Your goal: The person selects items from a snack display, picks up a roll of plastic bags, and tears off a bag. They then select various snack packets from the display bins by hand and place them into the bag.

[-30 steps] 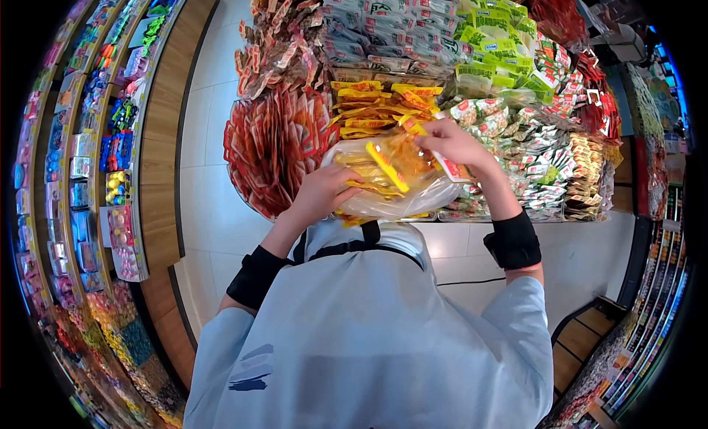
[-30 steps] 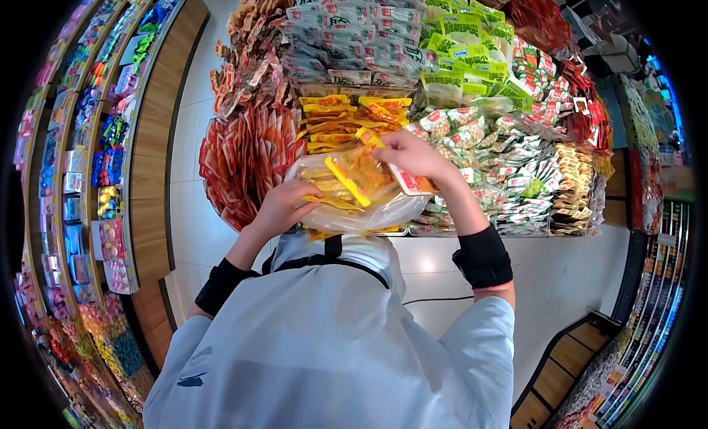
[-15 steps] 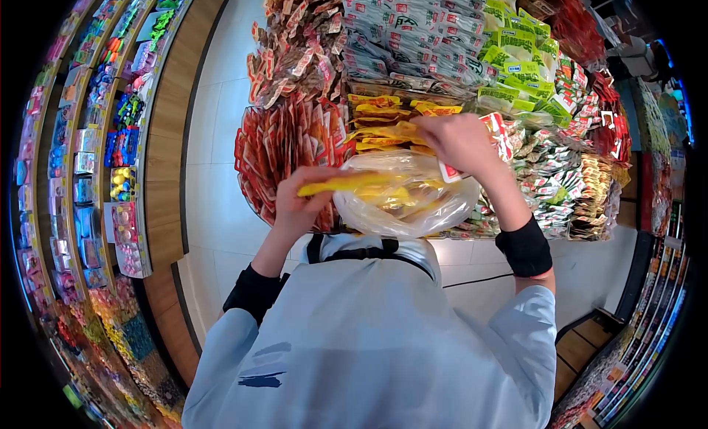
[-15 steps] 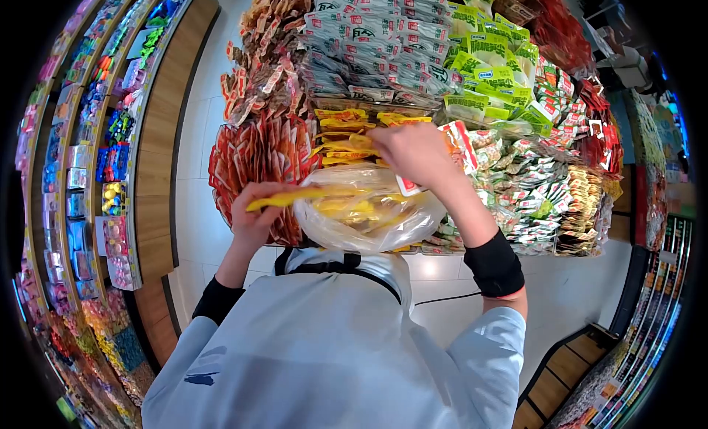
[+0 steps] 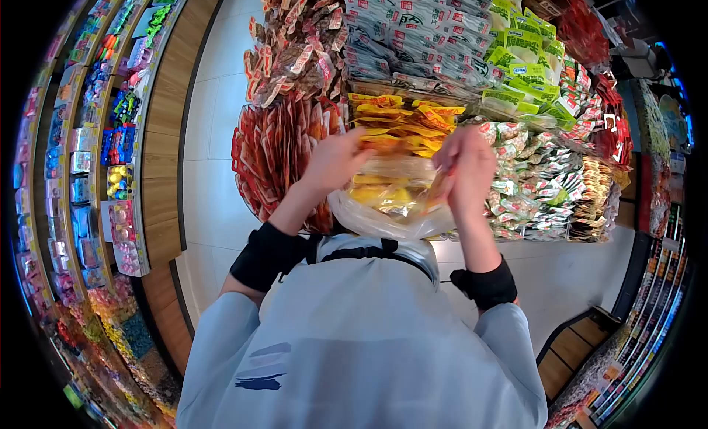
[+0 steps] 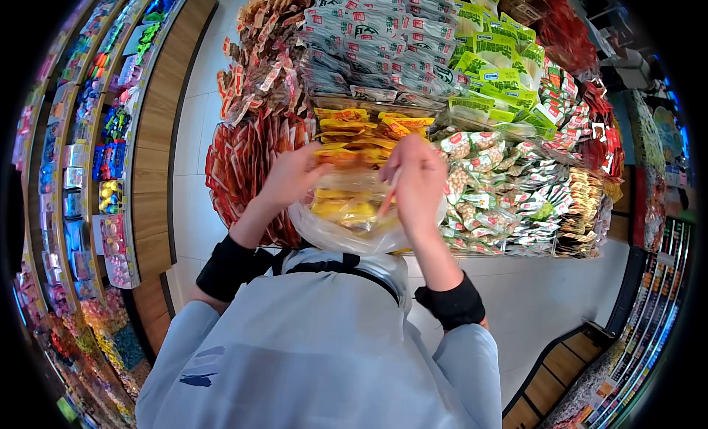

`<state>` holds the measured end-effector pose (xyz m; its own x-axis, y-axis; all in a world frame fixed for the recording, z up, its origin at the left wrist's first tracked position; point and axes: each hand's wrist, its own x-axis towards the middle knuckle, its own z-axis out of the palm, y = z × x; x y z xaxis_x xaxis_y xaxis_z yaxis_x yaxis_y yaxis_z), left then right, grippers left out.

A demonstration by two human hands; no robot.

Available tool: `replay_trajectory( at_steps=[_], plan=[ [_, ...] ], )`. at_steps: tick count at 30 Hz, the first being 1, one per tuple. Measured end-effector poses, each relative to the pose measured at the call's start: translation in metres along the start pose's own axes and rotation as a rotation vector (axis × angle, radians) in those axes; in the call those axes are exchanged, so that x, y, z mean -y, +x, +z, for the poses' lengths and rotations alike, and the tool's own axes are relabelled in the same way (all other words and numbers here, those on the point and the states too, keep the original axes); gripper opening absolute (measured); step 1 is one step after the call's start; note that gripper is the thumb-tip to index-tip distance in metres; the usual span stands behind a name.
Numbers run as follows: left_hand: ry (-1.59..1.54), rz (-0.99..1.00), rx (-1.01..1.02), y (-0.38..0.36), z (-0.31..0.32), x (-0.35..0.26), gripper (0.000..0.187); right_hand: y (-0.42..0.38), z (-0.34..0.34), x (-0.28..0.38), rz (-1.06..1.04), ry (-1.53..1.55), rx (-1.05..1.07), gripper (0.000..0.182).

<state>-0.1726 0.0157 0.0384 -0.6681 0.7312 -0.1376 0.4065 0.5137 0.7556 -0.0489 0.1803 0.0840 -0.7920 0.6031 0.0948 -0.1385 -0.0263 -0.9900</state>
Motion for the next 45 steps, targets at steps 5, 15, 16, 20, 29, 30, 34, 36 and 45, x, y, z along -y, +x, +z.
replay_trajectory(
  at_steps=[5,15,16,20,29,30,34,36,45],
  plan=[
    [0.269,0.22,0.092,0.034,0.033,0.003,0.033,-0.029,0.01,-0.054,-0.299,-0.893,0.259,0.021],
    [0.208,0.322,-0.169,0.038,0.004,0.035,0.015,-0.008,-0.012,-0.02,-0.146,-0.85,0.436,0.031],
    [0.199,0.284,-0.144,0.041,0.005,0.036,0.012,0.001,-0.011,-0.02,-0.22,-0.825,0.337,0.034],
    [0.195,0.428,-0.183,0.046,0.008,0.034,0.018,0.041,-0.005,-0.042,-0.366,-0.925,0.376,0.028],
    [-0.345,0.066,-0.033,0.065,0.007,0.058,0.036,0.06,-0.035,-0.055,-0.12,-0.492,-0.166,0.023],
    [-0.296,0.052,0.002,0.065,0.012,0.056,0.043,0.059,-0.044,-0.053,-0.07,-0.29,-0.248,0.025],
    [0.257,0.032,0.024,0.078,0.026,0.045,0.048,0.032,-0.076,-0.04,0.284,0.219,-0.408,0.025],
    [0.288,-0.024,-0.009,0.089,0.025,0.045,0.048,0.019,-0.087,-0.041,0.286,0.301,-0.4,0.025],
    [0.312,-0.007,-0.09,0.093,0.021,0.044,0.035,-0.007,-0.112,-0.052,0.282,0.322,-0.419,0.028]
  ],
)
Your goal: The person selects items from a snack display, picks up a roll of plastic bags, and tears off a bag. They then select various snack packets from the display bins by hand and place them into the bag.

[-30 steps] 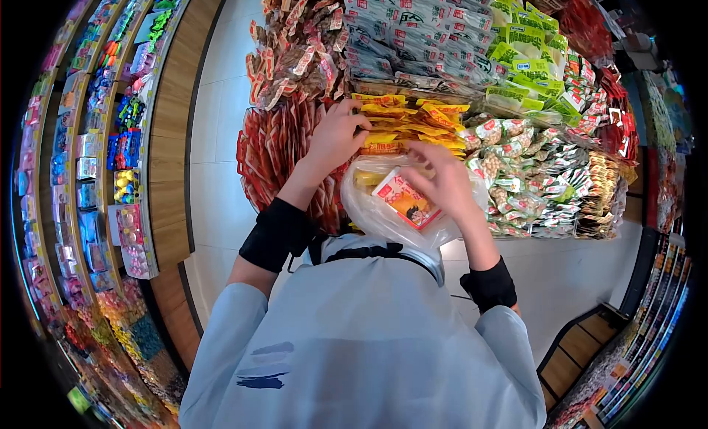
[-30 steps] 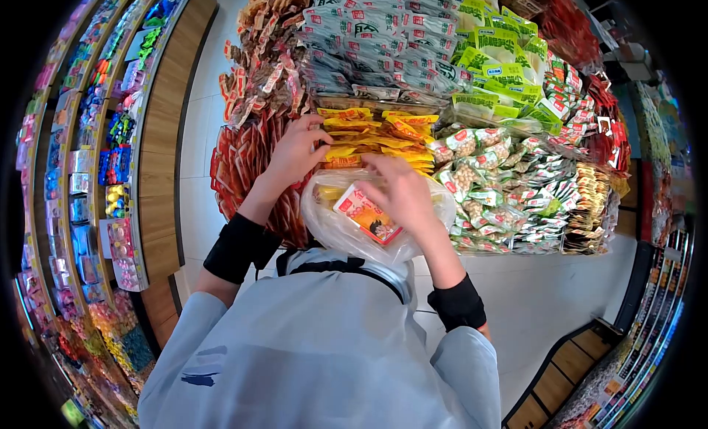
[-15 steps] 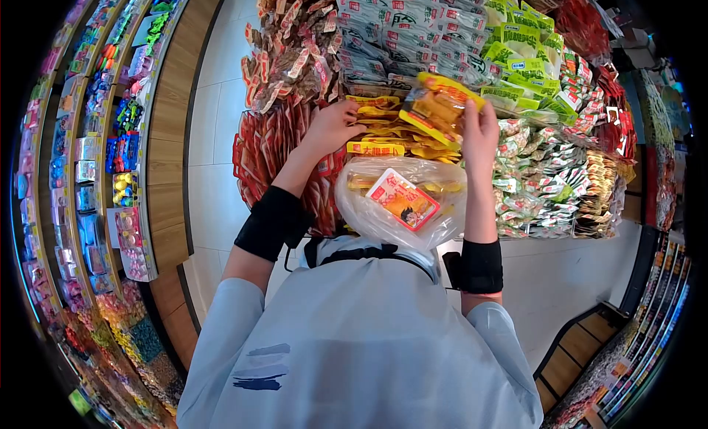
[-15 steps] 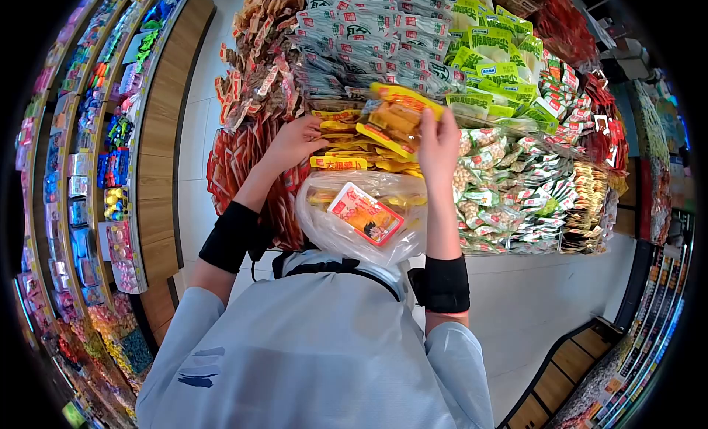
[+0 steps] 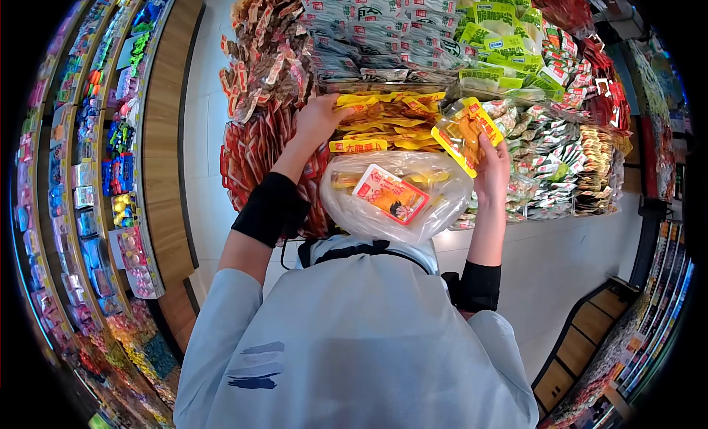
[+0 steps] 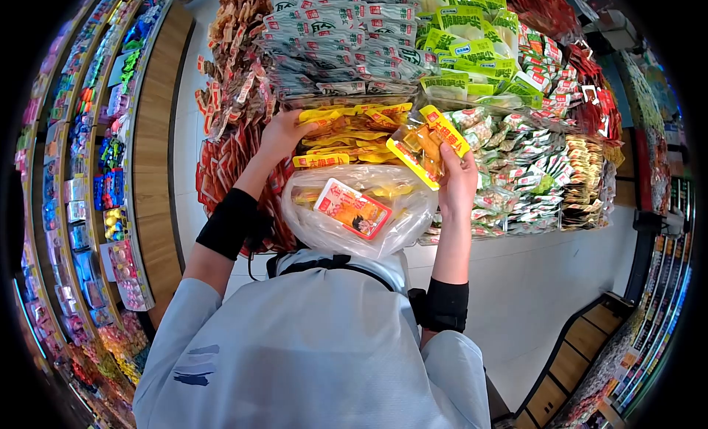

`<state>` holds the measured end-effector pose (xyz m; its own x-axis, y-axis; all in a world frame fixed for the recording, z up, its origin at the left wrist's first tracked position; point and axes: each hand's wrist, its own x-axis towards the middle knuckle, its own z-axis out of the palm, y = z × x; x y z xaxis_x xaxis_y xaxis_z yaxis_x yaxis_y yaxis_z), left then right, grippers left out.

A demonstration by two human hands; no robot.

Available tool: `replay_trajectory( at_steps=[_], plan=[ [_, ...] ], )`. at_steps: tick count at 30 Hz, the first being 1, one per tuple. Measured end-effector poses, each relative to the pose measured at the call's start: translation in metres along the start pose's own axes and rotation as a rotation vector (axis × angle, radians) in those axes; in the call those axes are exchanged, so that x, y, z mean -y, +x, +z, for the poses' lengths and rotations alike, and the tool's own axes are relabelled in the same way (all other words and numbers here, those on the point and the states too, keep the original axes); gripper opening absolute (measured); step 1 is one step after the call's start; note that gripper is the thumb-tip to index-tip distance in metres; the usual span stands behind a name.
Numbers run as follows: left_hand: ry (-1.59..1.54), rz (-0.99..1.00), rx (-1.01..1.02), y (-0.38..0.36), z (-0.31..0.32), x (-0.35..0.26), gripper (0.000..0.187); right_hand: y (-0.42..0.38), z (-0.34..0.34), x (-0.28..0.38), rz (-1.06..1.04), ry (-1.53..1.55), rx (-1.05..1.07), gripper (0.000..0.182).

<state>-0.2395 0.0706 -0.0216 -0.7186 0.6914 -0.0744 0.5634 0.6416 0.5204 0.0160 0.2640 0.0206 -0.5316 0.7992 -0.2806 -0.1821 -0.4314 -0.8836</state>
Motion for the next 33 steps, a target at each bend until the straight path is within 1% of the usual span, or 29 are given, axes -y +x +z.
replay_trajectory(
  at_steps=[1,3,4,5,6,7,9,12,13,15,16,18,19,20,22,23,24,26,28,30,31,32,33],
  plan=[
    [0.002,0.004,0.0,-0.006,-0.005,-0.002,0.035,0.0,-0.004,0.001,-0.002,0.003,-0.002,0.028],
    [-0.079,0.478,-0.18,-0.024,-0.021,-0.001,0.018,-0.003,-0.006,0.006,-0.065,0.004,-0.036,0.029],
    [-0.075,0.485,-0.178,-0.035,-0.03,-0.001,0.018,-0.006,-0.007,0.009,-0.069,0.011,-0.04,0.029],
    [-0.027,0.606,-0.268,-0.049,-0.04,-0.003,0.014,-0.009,-0.009,0.013,-0.096,0.02,-0.023,0.03],
    [0.021,0.723,-0.359,-0.06,-0.047,-0.004,0.015,-0.012,-0.01,0.016,-0.121,0.029,-0.002,0.03],
    [0.026,0.723,-0.359,-0.069,-0.052,-0.005,0.015,-0.013,-0.01,0.018,-0.145,0.026,-0.005,0.03],
    [0.063,0.847,-0.419,-0.083,-0.059,-0.005,0.022,-0.013,-0.014,0.018,-0.148,0.036,0.004,0.03],
    [0.087,0.866,-0.419,-0.094,-0.068,-0.013,0.027,-0.016,-0.009,0.02,-0.171,0.054,0.016,0.029],
    [0.084,0.868,-0.418,-0.096,-0.07,-0.016,0.027,-0.018,-0.006,0.021,-0.176,0.015,0.019,0.028],
    [-0.004,0.856,-0.364,-0.094,-0.072,-0.024,0.025,-0.021,0.0,0.026,-0.18,-0.061,0.003,0.027],
    [-0.018,0.872,-0.363,-0.097,-0.073,-0.031,0.025,-0.022,0.002,0.025,-0.177,-0.05,0.003,0.025],
    [-0.562,0.271,0.131,-0.104,-0.073,-0.044,0.018,-0.025,0.005,0.027,-0.142,-0.011,0.016,0.024],
    [-0.718,0.149,0.231,-0.101,-0.071,-0.049,0.022,-0.025,0.004,0.027,-0.151,-0.026,0.024,0.023],
    [-0.724,0.16,0.242,-0.099,-0.065,-0.051,0.022,-0.026,0.007,0.027,-0.16,0.01,0.027,0.023],
    [-0.952,0.036,0.231,-0.096,-0.055,-0.053,0.027,-0.027,0.006,0.027,-0.164,0.004,0.023,0.023],
    [-0.997,0.03,0.256,-0.095,-0.055,-0.057,0.029,-0.03,0.007,0.029,-0.148,-0.041,0.021,0.024],
    [-0.996,0.034,0.262,-0.093,-0.053,-0.06,0.029,-0.03,0.003,0.028,-0.151,-0.039,0.015,0.024],
    [-0.963,0.038,0.284,-0.093,-0.051,-0.061,0.029,-0.028,-0.006,0.024,-0.167,-0.185,-0.039,0.023],
    [-0.926,0.042,0.29,-0.092,-0.051,-0.062,0.03,-0.029,-0.008,0.023,-0.156,-0.208,-0.067,0.025],
    [-0.89,0.043,0.293,-0.092,-0.051,-0.062,0.03,-0.032,-0.008,0.023,-0.252,0.04,-0.035,0.026],
    [-0.885,0.052,0.302,-0.092,-0.051,-0.062,0.03,-0.034,-0.012,0.025,-0.248,0.08,0.055,0.029],
    [-0.881,0.059,0.311,-0.092,-0.05,-0.063,0.03,-0.039,-0.011,0.024,-0.245,0.081,0.059,0.029],
    [-0.88,0.056,0.308,-0.094,-0.049,-0.064,0.03,-0.043,-0.008,0.023,-0.195,0.074,0.214,0.027]
  ],
)
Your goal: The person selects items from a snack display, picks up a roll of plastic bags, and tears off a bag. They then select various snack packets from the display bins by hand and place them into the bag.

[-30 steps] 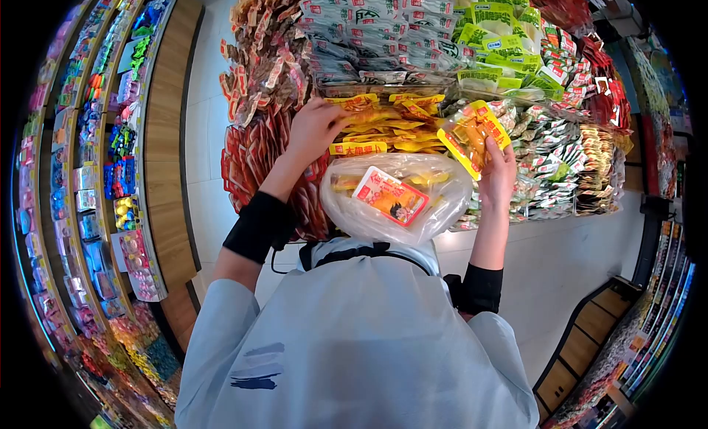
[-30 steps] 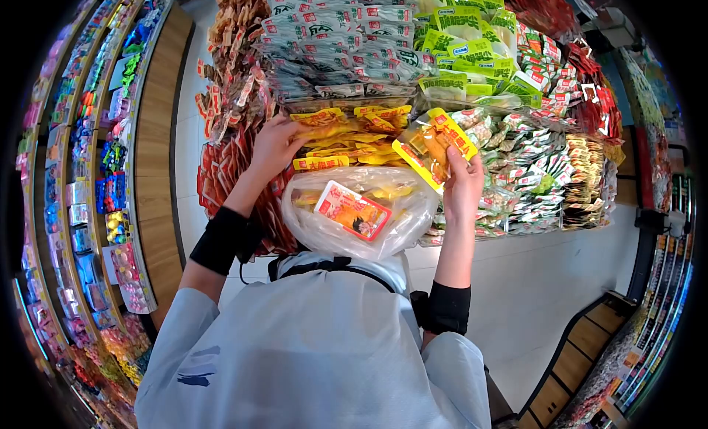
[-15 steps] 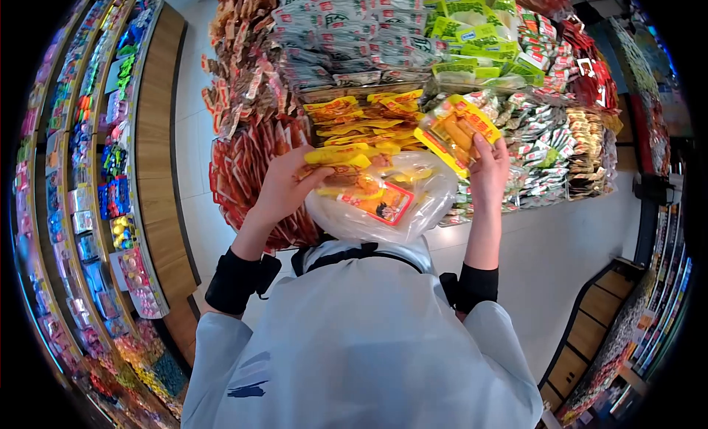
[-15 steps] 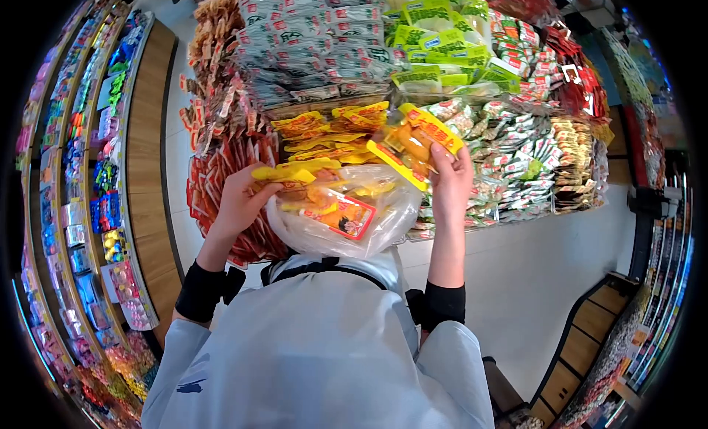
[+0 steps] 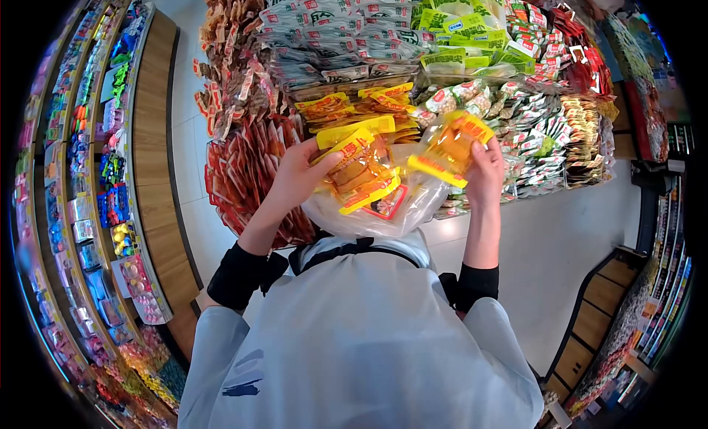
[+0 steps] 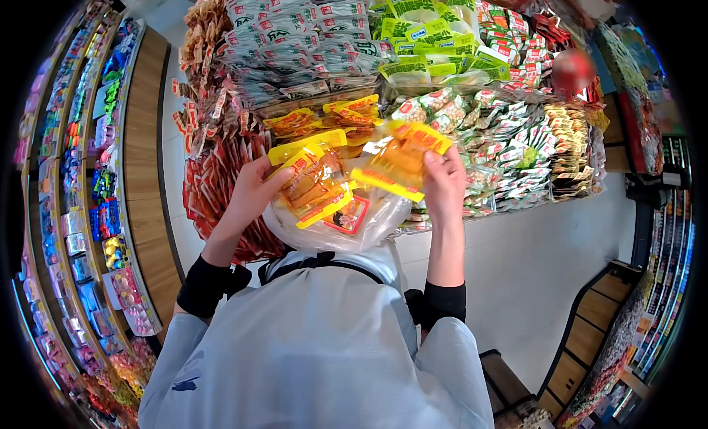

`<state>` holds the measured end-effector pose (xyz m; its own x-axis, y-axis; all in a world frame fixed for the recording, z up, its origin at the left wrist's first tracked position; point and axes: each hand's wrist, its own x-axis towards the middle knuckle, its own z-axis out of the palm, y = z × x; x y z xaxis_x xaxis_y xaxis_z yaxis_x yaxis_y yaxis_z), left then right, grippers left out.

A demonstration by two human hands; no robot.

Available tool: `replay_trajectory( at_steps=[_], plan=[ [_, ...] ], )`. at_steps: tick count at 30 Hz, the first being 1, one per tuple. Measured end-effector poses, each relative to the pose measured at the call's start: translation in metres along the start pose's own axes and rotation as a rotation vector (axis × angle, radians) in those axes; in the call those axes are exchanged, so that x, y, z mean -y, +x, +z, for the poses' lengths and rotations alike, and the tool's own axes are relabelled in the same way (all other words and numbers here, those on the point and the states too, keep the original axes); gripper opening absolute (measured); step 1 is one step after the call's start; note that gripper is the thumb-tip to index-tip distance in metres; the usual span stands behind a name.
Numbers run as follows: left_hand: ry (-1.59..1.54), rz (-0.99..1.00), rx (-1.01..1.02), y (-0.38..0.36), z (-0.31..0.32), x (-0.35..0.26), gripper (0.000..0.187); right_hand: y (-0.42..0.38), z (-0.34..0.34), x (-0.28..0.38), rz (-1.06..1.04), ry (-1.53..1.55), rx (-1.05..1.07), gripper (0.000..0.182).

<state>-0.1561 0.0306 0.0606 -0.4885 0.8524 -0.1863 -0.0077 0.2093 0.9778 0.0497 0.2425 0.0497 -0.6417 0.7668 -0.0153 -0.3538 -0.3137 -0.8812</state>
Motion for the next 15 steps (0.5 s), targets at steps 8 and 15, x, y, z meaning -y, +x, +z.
replay_trajectory(
  at_steps=[8,15],
  plan=[
    [0.168,0.022,0.042,-0.018,0.01,0.016,0.029,-0.026,0.048,-0.028,0.3,-0.559,0.4,0.01],
    [0.385,-0.101,-0.183,-0.038,-0.018,0.047,0.047,-0.042,0.047,-0.035,-0.498,-1.028,0.606,0.009]
  ],
)
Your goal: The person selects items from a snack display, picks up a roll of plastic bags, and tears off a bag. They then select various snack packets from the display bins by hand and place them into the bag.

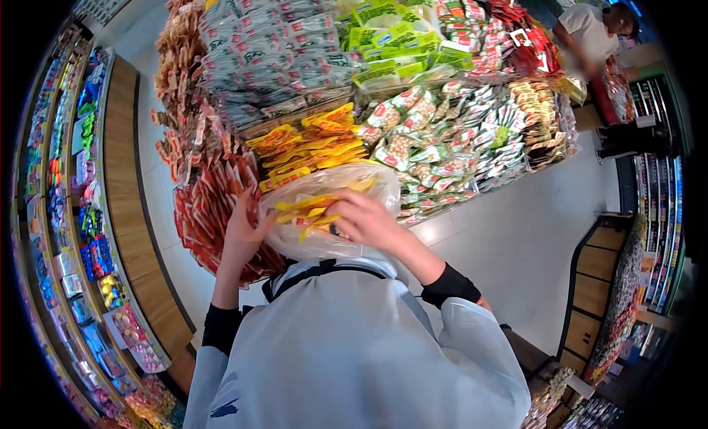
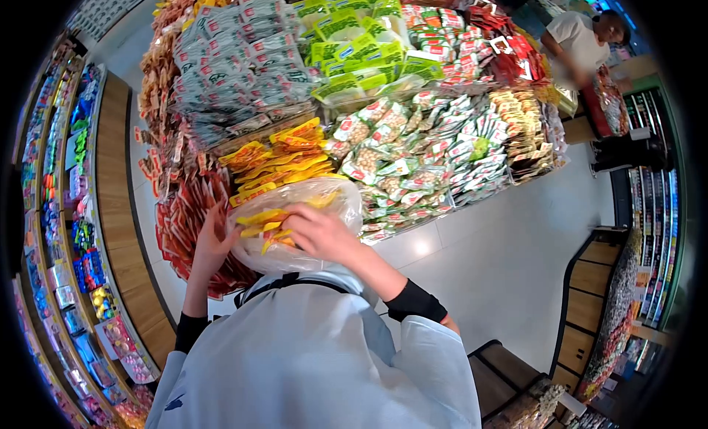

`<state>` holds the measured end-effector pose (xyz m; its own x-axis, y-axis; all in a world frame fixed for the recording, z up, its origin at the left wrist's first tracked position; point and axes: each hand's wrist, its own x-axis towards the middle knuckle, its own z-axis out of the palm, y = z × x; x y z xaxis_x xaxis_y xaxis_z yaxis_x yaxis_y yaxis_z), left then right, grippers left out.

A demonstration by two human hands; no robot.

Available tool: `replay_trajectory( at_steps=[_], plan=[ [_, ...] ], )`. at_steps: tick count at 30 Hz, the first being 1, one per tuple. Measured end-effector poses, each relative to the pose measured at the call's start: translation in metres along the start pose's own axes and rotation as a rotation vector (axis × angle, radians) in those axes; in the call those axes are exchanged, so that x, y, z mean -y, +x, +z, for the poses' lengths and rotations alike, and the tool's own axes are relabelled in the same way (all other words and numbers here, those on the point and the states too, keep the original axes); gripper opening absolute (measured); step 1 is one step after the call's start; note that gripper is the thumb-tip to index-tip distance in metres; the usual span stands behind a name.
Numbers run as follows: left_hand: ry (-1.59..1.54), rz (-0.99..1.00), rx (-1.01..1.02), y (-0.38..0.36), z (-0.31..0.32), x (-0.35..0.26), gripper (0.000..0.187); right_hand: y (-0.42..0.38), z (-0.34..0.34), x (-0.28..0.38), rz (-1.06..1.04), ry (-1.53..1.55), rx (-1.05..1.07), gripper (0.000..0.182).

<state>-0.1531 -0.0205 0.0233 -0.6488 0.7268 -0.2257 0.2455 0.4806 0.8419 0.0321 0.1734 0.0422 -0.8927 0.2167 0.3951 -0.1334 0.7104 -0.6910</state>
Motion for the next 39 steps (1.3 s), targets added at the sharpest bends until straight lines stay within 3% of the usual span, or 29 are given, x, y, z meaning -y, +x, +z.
replay_trajectory(
  at_steps=[3,4,5,7,9,12,13,16,17,18,20,21,23,24,25,26,28,29,32,34,36,39],
  plan=[
    [-0.074,-0.006,0.171,-0.005,0.007,0.017,0.038,-0.019,0.031,-0.02,-0.048,-0.053,0.197,0.015],
    [-0.285,-0.119,0.239,-0.005,0.009,0.025,0.026,-0.022,0.038,-0.026,-0.07,-0.085,0.235,0.017],
    [-0.522,-0.17,0.192,-0.009,0.012,0.016,0.015,-0.019,0.036,-0.023,-0.034,-0.094,0.306,0.019],
    [-0.483,-0.044,0.109,-0.012,0.012,-0.007,0.009,-0.006,0.026,-0.016,-0.015,-0.141,0.368,0.021],
    [-0.334,0.116,-0.04,-0.012,0.009,-0.008,0.005,0.006,0.013,-0.004,0.171,-0.111,0.615,0.026],
    [-0.3,0.192,-0.191,-0.01,-0.008,-0.015,0.005,0.006,-0.002,-0.012,0.155,-0.213,0.55,0.038],
    [-0.169,0.236,-0.253,-0.013,-0.015,-0.026,0.006,0.004,-0.014,-0.012,0.181,-0.198,0.482,0.057],
    [-0.348,0.207,-0.144,-0.016,-0.025,-0.035,0.005,0.004,-0.048,0.007,0.176,-0.306,0.392,0.071],
    [-0.344,0.219,-0.136,-0.014,-0.027,-0.038,0.005,0.004,-0.063,0.017,0.127,-0.405,0.475,0.082],
    [-0.379,0.145,-0.064,-0.014,-0.029,-0.04,0.005,0.001,-0.061,0.012,0.134,-0.407,0.464,0.082],
    [-0.406,0.072,0.029,-0.014,-0.032,-0.043,0.005,-0.01,-0.056,0.002,0.086,-0.691,0.732,0.063],
    [-0.327,0.046,0.096,-0.012,-0.035,-0.046,0.004,-0.013,-0.054,0.004,0.102,-0.691,0.725,0.063],
    [-0.244,0.041,0.18,-0.011,-0.041,-0.053,0.004,-0.01,-0.058,0.003,-0.085,-0.557,0.454,0.035],
    [-0.234,0.111,0.129,-0.012,-0.043,-0.059,0.004,-0.002,-0.071,0.009,-0.173,-0.505,0.315,0.024],
    [-0.224,0.171,0.082,-0.015,-0.043,-0.06,0.005,0.003,-0.078,0.02,-0.226,-0.374,0.111,0.021],
    [-0.224,0.187,0.108,-0.01,-0.04,-0.048,0.005,0.008,-0.086,0.034,-0.207,-0.394,0.097,0.021],
    [-0.215,0.385,-0.23,0.008,-0.036,-0.021,0.011,0.014,-0.095,0.051,-0.3,-0.171,-0.015,0.02],
    [-0.446,0.292,-0.272,-0.003,-0.032,-0.048,0.015,0.01,-0.094,0.051,-0.28,-0.231,0.098,0.023],
    [-0.3,0.394,-0.13,-0.043,-0.061,-0.097,0.017,0.006,-0.113,0.082,-0.268,-0.217,0.045,0.029],
    [-0.37,0.395,-0.177,-0.05,-0.052,-0.111,0.018,0.0,-0.126,0.096,-0.239,-0.213,0.061,0.027],
    [-0.679,0.276,-0.246,-0.046,-0.05,-0.106,0.021,-0.009,-0.131,0.107,-0.235,-0.262,0.147,0.026],
    [-0.835,0.271,0.106,-0.045,-0.062,-0.104,0.025,-0.027,-0.136,0.106,-0.169,-0.231,-0.06,0.029]
  ],
)
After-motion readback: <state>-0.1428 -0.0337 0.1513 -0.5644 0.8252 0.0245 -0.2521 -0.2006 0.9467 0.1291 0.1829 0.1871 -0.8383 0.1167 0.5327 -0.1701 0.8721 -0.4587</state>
